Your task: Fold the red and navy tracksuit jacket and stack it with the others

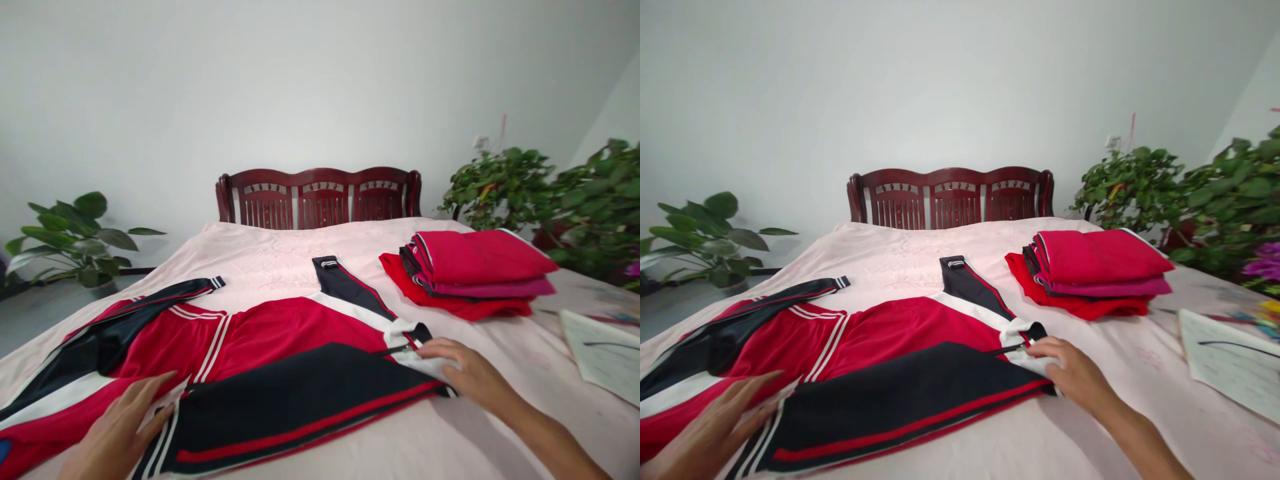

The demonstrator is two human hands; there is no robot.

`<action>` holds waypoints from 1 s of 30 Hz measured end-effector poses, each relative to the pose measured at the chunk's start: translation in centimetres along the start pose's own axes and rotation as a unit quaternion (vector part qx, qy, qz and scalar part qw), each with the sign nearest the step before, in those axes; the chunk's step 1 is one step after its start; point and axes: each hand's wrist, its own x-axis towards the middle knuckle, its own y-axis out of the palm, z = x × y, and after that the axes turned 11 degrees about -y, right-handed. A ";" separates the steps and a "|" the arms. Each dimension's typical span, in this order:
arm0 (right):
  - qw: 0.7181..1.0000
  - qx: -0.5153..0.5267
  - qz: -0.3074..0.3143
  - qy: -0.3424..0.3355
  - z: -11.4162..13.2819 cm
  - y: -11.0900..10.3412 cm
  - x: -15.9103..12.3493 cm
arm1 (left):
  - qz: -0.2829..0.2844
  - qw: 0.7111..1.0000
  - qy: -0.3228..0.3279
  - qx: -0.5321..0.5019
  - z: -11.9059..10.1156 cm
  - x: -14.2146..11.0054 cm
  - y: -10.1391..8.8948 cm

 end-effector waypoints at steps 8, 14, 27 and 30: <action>0.966 -0.132 0.035 -0.221 12.5 9.8 5.0 | 0.002 0.931 0.288 0.226 -8.4 -0.5 7.2; 0.956 -0.215 0.034 -0.195 4.3 11.5 3.0 | 0.004 0.927 0.261 0.269 -5.0 -0.3 7.5; 0.993 -0.103 0.030 0.041 -0.8 3.6 8.3 | 0.085 0.990 0.053 0.097 -4.6 7.7 3.2; 0.984 -0.108 0.026 0.142 -1.3 4.0 14.2 | 0.079 0.987 0.033 0.135 -7.4 12.0 4.0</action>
